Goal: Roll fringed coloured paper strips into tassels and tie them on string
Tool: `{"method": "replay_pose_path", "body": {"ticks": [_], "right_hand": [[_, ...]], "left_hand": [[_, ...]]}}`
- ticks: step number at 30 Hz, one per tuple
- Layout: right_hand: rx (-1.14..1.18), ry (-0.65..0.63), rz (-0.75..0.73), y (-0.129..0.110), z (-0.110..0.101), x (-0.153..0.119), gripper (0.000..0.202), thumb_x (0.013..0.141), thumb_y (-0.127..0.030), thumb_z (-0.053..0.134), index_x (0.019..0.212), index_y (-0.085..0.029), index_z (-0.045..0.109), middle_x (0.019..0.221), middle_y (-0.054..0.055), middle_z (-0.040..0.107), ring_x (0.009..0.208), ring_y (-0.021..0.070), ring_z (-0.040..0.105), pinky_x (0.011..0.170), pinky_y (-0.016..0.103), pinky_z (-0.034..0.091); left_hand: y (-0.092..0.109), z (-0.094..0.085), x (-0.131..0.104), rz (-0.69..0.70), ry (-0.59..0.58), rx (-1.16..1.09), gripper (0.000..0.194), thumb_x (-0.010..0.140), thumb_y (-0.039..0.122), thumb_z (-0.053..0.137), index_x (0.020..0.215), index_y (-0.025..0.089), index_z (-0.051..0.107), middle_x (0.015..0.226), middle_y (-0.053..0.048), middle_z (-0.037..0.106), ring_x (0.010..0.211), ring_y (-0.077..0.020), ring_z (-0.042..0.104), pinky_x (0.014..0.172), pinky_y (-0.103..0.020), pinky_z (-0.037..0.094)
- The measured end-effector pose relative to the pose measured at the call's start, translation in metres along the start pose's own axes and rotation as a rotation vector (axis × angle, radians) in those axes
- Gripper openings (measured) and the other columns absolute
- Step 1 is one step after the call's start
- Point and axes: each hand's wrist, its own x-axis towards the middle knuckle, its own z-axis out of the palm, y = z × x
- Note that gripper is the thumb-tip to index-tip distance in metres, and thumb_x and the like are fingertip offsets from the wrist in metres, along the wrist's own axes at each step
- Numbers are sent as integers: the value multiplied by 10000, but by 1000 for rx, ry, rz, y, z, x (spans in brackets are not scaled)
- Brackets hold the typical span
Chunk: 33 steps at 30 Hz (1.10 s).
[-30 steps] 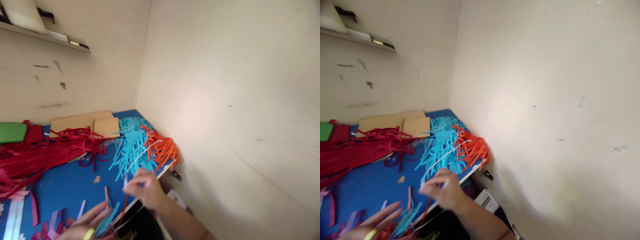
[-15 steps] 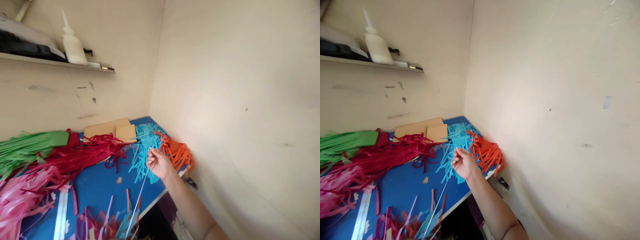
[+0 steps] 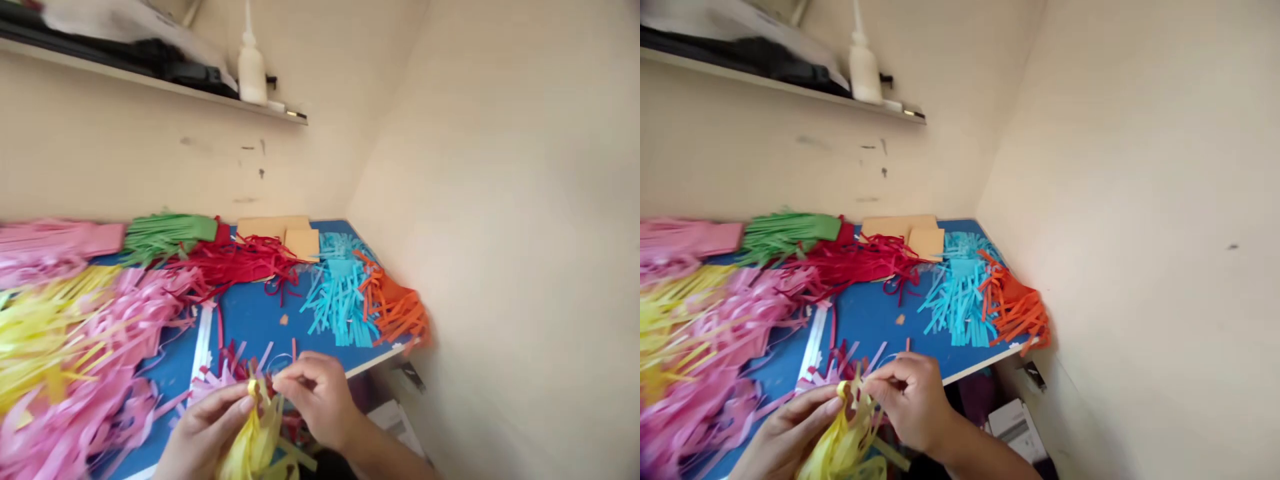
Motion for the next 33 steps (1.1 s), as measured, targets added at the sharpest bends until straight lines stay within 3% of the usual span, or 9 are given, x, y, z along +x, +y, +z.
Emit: {"method": "replay_pose_path", "body": {"ticks": [2,6,16,20,24,27,29,31,33], "right_hand": [[-41,-15,10,1,10,-5,177,847,-277,666,709,-198,744,599,-8,615,539,100,518,534,209,383],[-103,-79,0,4,13,-2,181,842,-255,655,689,-196,731,585,-9,604,552,107,518,553,213,382],[-152,-203,48,2,6,-1,164,865,-237,650,747,-223,763,630,-9,649,603,120,557,600,227,410],[-97,-299,49,5,3,0,193,929,-257,584,949,-252,776,806,11,734,714,138,620,723,245,461],[-4,-360,115,9,4,-1,248,910,-304,617,1125,-225,713,1035,44,739,881,162,676,779,245,494],[-77,-390,128,11,6,-3,171,903,-290,609,1029,-203,686,920,28,721,778,146,650,704,237,484],[-164,-345,55,12,3,-5,168,940,-313,557,887,-199,668,837,28,680,774,154,616,740,267,477],[-137,-268,-12,11,-4,-4,279,968,-363,523,777,-197,640,840,44,652,835,172,602,832,321,478],[39,-188,48,10,-12,0,288,972,-404,530,817,-189,644,901,54,650,869,179,612,865,361,498]], "left_hand": [[4,9,-6,-91,2,-200,444,476,461,904,791,206,723,646,-16,722,578,-210,683,556,-300,555],[11,19,-10,-43,26,-282,427,427,402,932,704,186,691,626,4,701,532,-145,631,522,-233,500],[9,10,-7,268,69,143,290,562,471,838,691,226,752,762,-42,738,745,-211,676,700,-276,559],[9,15,-7,361,47,200,264,619,453,800,710,216,729,733,-39,727,711,-201,681,667,-267,563],[5,19,-10,425,69,242,262,668,432,760,696,223,606,672,-13,704,631,-194,684,586,-272,555],[-1,18,-12,584,216,522,234,694,418,726,657,247,571,695,-9,731,646,-198,699,610,-277,545],[-4,19,-12,683,275,665,225,718,439,701,655,258,582,704,-3,741,650,-197,704,610,-273,532],[-4,24,-10,744,272,717,223,762,447,668,671,260,586,713,2,739,657,-190,703,615,-268,527],[-3,31,-8,780,217,754,166,814,400,632,736,254,613,743,0,736,683,-177,700,638,-259,527]]}}
